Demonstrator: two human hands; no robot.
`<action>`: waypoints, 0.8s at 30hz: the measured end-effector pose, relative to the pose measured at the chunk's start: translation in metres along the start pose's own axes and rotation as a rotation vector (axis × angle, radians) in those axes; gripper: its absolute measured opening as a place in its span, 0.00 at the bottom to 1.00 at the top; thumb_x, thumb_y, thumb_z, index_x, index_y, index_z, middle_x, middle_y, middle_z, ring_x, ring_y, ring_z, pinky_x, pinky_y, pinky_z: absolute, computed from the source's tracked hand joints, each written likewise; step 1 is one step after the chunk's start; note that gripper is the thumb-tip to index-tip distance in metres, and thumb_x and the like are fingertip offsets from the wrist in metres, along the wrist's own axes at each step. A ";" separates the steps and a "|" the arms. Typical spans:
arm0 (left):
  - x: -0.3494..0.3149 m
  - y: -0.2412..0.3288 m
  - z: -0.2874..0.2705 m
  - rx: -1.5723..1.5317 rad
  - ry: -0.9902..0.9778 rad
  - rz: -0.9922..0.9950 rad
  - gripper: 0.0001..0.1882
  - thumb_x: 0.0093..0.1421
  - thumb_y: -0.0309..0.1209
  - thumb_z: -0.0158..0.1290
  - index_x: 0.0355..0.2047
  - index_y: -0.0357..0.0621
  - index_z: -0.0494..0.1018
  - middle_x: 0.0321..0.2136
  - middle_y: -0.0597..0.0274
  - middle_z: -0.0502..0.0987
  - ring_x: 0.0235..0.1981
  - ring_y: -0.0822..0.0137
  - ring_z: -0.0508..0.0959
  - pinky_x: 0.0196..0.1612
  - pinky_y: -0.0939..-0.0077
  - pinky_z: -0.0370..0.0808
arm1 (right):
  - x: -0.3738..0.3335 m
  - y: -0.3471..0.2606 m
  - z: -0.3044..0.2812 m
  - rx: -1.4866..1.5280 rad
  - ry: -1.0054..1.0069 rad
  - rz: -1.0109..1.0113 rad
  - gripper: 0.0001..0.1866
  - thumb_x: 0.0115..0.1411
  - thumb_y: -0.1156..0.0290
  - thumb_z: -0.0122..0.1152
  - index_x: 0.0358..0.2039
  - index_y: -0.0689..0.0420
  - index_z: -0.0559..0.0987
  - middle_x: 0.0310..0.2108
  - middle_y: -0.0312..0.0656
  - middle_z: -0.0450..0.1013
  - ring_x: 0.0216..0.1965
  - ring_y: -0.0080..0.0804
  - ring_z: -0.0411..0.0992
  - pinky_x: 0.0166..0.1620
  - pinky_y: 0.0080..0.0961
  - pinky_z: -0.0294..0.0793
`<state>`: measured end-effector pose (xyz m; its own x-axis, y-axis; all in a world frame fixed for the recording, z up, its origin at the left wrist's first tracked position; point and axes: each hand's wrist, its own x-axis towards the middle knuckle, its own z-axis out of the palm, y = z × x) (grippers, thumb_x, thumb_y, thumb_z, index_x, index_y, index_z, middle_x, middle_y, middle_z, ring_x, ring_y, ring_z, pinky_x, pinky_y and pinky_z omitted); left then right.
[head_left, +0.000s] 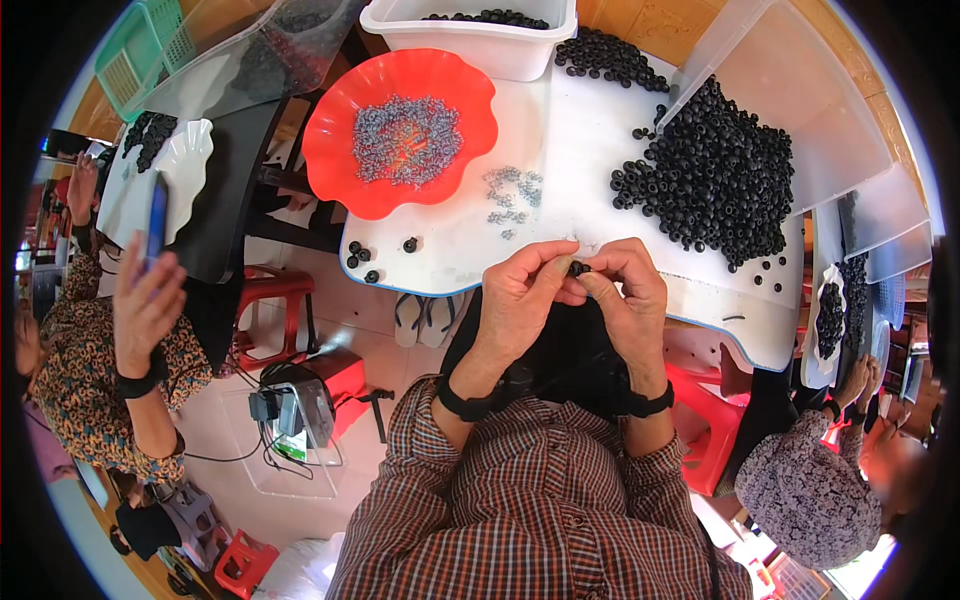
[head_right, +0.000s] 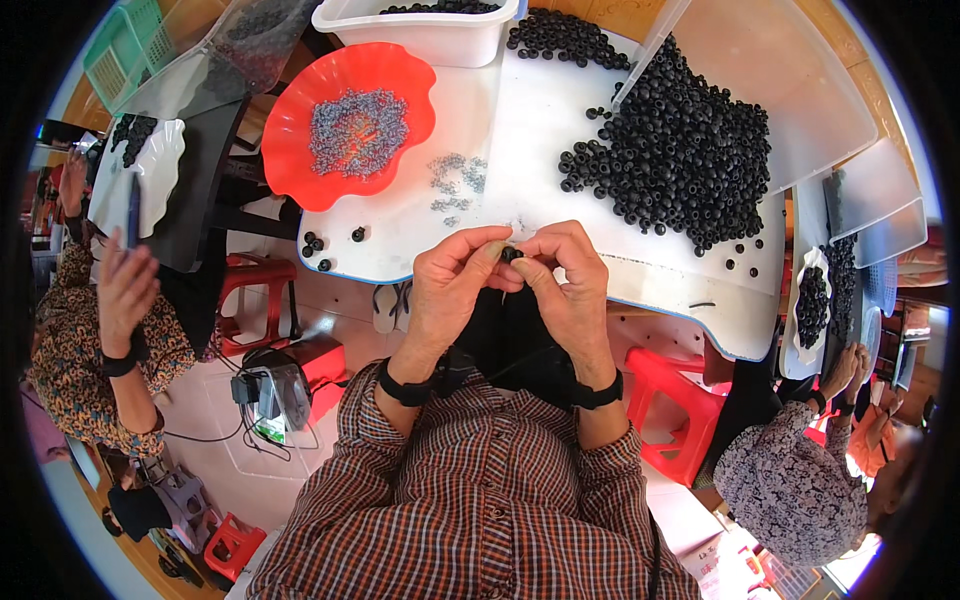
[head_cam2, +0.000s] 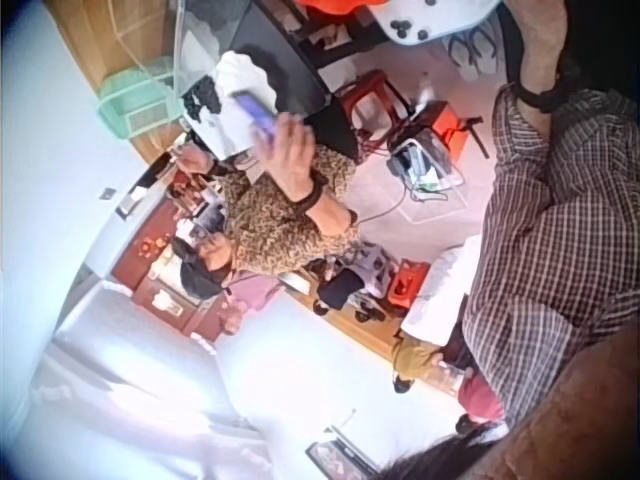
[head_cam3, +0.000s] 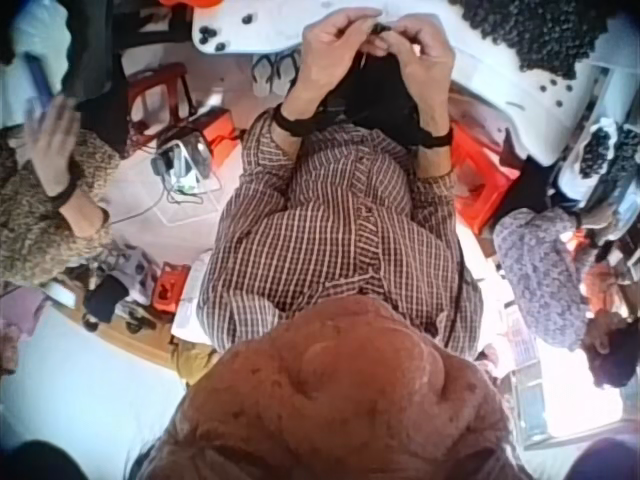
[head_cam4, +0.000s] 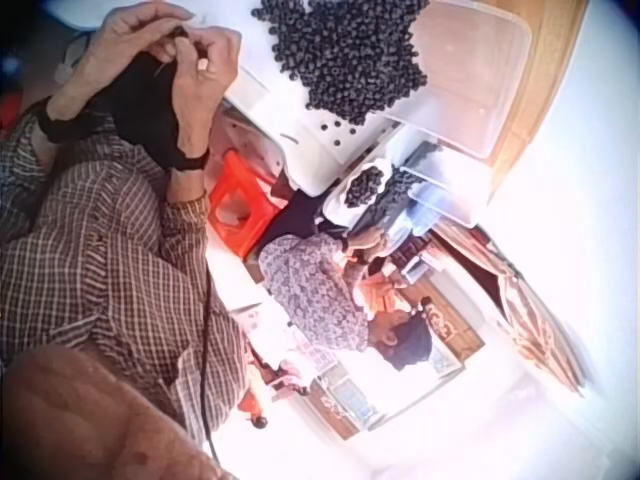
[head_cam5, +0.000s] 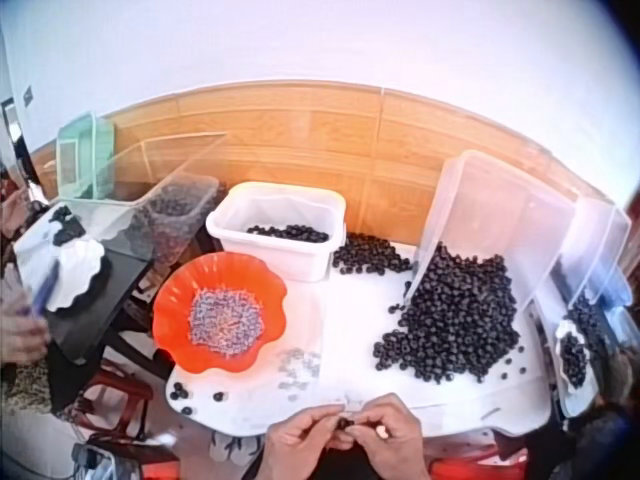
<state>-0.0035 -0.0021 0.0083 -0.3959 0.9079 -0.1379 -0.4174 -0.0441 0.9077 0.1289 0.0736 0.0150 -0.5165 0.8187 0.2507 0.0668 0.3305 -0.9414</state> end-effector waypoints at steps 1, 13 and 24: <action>0.000 -0.001 -0.001 0.000 -0.008 -0.004 0.11 0.66 0.23 0.49 0.47 0.32 0.74 0.30 0.58 0.80 0.29 0.71 0.81 0.35 0.79 0.82 | 0.000 -0.002 0.000 -0.010 -0.001 0.001 0.07 0.54 0.84 0.63 0.34 0.61 0.76 0.34 0.37 0.69 0.30 0.20 0.71 0.33 0.16 0.72; 0.000 -0.005 0.000 0.017 0.014 0.010 0.11 0.65 0.24 0.50 0.45 0.31 0.75 0.29 0.58 0.80 0.29 0.72 0.81 0.34 0.81 0.80 | -0.001 -0.004 0.002 -0.154 -0.014 -0.057 0.08 0.53 0.86 0.62 0.33 0.63 0.75 0.34 0.40 0.68 0.28 0.25 0.72 0.31 0.19 0.75; -0.001 -0.012 0.000 0.129 0.043 0.047 0.13 0.59 0.26 0.59 0.41 0.29 0.76 0.29 0.59 0.81 0.30 0.76 0.79 0.34 0.82 0.80 | -0.005 -0.010 0.009 -0.292 0.006 -0.114 0.09 0.51 0.84 0.62 0.33 0.63 0.74 0.32 0.44 0.69 0.23 0.36 0.72 0.26 0.26 0.73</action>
<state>0.0021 -0.0020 -0.0024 -0.4483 0.8873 -0.1085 -0.2902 -0.0297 0.9565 0.1232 0.0623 0.0212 -0.5297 0.7713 0.3529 0.2519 0.5403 -0.8029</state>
